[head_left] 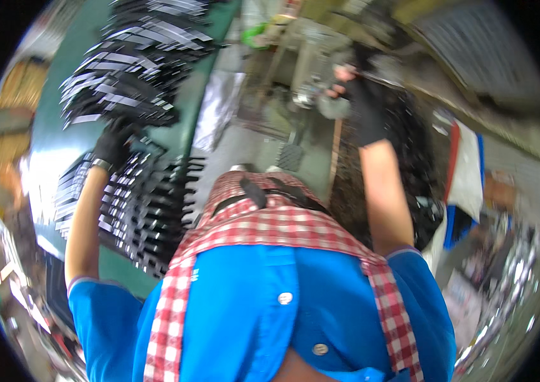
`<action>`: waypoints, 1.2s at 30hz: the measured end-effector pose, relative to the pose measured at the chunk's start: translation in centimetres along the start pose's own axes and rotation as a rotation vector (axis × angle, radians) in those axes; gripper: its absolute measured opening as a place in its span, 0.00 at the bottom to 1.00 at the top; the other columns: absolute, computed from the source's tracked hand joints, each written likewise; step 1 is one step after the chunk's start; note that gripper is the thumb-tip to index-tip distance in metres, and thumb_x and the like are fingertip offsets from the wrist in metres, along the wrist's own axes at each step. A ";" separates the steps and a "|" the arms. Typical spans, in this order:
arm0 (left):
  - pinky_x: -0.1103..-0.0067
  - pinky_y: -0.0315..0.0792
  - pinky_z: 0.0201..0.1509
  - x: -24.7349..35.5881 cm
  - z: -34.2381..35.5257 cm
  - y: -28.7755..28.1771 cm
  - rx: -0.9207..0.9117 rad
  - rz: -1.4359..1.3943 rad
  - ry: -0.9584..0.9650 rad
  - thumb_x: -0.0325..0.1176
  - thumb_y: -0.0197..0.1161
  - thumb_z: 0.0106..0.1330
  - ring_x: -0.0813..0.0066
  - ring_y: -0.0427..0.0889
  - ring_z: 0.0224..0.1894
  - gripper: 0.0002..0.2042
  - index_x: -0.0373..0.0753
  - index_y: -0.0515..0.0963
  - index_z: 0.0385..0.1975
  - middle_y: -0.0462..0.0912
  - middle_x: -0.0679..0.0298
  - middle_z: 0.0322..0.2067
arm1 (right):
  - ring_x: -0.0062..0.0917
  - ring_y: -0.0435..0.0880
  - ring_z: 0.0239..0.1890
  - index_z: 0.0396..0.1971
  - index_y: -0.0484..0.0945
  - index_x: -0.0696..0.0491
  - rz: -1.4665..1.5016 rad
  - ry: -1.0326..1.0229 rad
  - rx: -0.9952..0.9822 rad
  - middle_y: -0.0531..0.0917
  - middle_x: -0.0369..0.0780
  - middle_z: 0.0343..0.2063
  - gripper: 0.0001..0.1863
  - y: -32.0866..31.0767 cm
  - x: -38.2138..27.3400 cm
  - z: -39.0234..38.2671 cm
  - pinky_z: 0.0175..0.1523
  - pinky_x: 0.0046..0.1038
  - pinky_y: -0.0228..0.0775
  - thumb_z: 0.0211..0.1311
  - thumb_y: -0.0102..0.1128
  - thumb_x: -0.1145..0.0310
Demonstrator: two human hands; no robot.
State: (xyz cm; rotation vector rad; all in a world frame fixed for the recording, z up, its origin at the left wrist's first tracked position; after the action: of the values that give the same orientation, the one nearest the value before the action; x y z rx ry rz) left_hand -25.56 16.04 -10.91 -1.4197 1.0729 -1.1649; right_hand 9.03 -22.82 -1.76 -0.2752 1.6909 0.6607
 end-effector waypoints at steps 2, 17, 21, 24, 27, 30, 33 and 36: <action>0.65 0.68 0.56 1.0 0.9 -0.9 -0.009 0.064 -0.039 0.20 0.61 0.42 0.53 0.69 0.55 0.24 0.50 0.76 0.42 0.71 0.59 0.52 | 0.19 0.74 0.22 0.31 0.76 0.57 -0.140 -0.065 0.067 0.76 0.35 0.23 0.08 1.0 -0.7 -0.4 0.30 0.27 0.73 0.55 0.64 0.69; 0.66 0.69 0.38 0.3 3.4 -4.8 0.330 0.292 0.257 0.28 0.59 0.54 0.60 0.74 0.35 0.13 0.44 0.74 0.41 0.75 0.62 0.29 | 0.30 0.78 0.42 0.41 0.72 0.55 -1.730 0.522 0.215 0.79 0.42 0.38 0.21 -25.1 8.3 -10.6 0.48 0.33 0.69 0.48 0.66 0.64; 0.70 0.71 0.31 5.3 7.1 -7.9 0.248 0.141 0.173 0.27 0.60 0.55 0.61 0.77 0.32 0.20 0.49 0.74 0.49 0.76 0.63 0.29 | 0.30 0.79 0.41 0.42 0.71 0.56 -1.396 0.208 0.388 0.79 0.41 0.37 0.18 -25.1 6.6 -10.4 0.47 0.33 0.71 0.52 0.64 0.67; 0.70 0.74 0.30 12.0 10.2 -8.8 0.092 -0.153 0.121 0.32 0.60 0.59 0.59 0.81 0.30 0.18 0.48 0.73 0.50 0.81 0.59 0.32 | 0.31 0.79 0.38 0.43 0.71 0.55 -0.685 0.035 0.393 0.78 0.41 0.36 0.14 -18.9 1.6 -9.3 0.45 0.32 0.72 0.58 0.58 0.71; 0.68 0.72 0.30 19.3 12.5 -10.4 0.155 -0.342 0.277 0.45 0.57 0.63 0.54 0.81 0.29 0.17 0.41 0.77 0.45 0.80 0.53 0.28 | 0.29 0.79 0.34 0.41 0.70 0.54 -0.080 -0.048 0.312 0.77 0.40 0.35 0.10 -11.0 -1.2 -9.2 0.41 0.31 0.73 0.60 0.56 0.73; 0.66 0.70 0.27 23.4 14.1 -11.9 0.117 -0.333 0.374 0.45 0.56 0.64 0.51 0.79 0.26 0.16 0.39 0.77 0.41 0.78 0.51 0.23 | 0.29 0.80 0.32 0.41 0.70 0.55 0.246 -0.094 0.253 0.76 0.41 0.35 0.10 -6.4 -2.0 -9.3 0.38 0.30 0.74 0.60 0.55 0.76; 0.66 0.70 0.27 24.4 15.0 -11.8 0.148 -0.369 0.417 0.45 0.55 0.64 0.50 0.78 0.25 0.15 0.39 0.77 0.38 0.78 0.51 0.23 | 0.31 0.80 0.31 0.42 0.68 0.55 0.274 -0.078 0.236 0.77 0.42 0.34 0.10 -4.2 -2.3 -9.5 0.38 0.29 0.74 0.61 0.52 0.76; 0.65 0.70 0.27 24.2 14.8 -11.2 0.100 -0.327 0.413 0.45 0.55 0.65 0.51 0.78 0.25 0.15 0.39 0.77 0.38 0.78 0.51 0.23 | 0.31 0.78 0.30 0.43 0.68 0.54 0.177 -0.056 0.147 0.77 0.42 0.32 0.09 -4.0 -1.9 -9.3 0.37 0.29 0.72 0.63 0.51 0.74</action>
State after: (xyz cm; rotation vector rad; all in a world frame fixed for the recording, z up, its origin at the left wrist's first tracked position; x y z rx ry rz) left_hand -6.70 -3.92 2.27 -1.3398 1.0630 -1.7805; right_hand 3.91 -31.58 -0.15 -0.0025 1.7127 0.6639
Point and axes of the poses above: each hand's wrist, its own z-axis towards the middle knuckle, its own y-axis out of the palm, x = y × z, the point moved 1 cm from there along z, towards the middle knuckle
